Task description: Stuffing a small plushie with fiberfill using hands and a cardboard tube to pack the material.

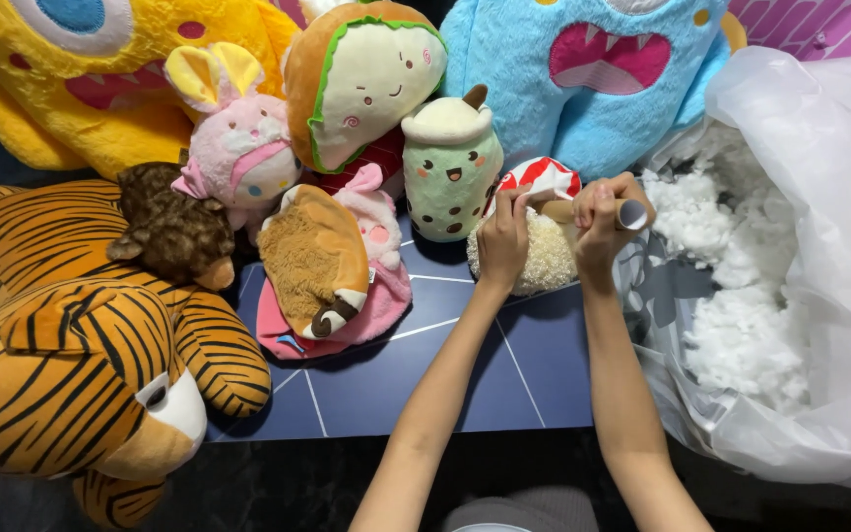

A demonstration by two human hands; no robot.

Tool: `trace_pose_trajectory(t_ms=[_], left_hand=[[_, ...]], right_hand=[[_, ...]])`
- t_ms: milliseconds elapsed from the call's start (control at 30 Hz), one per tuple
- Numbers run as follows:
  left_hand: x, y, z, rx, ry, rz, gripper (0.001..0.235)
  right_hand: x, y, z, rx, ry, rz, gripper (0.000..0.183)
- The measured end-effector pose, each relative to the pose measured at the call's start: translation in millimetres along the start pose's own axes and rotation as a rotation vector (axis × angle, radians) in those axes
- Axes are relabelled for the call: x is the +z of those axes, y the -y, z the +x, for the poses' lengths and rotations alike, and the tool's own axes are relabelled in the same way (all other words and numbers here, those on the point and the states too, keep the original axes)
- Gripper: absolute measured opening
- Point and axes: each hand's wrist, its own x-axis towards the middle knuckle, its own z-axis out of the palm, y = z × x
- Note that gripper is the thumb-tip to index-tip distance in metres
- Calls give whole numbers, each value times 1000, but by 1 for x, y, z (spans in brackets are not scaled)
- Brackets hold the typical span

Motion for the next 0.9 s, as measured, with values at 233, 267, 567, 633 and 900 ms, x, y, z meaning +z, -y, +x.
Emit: trace_pose_trajectory(t_ms=[233, 267, 567, 633, 900], left_hand=[[-14, -9, 9, -26, -1, -90, 11], [-14, -9, 9, -26, -4, -95, 12], [18, 20, -15, 9, -69, 14, 14], [25, 26, -18, 34, -81, 15, 12], [9, 14, -9, 32, -88, -22, 13]], right_hand=[[-1, 55, 6, -124, -29, 65, 36], [-1, 50, 2, -163, -27, 72, 36], [6, -14, -18, -216, -45, 14, 37], [8, -20, -16, -198, -49, -7, 37], [11, -16, -3, -34, -20, 6, 39]])
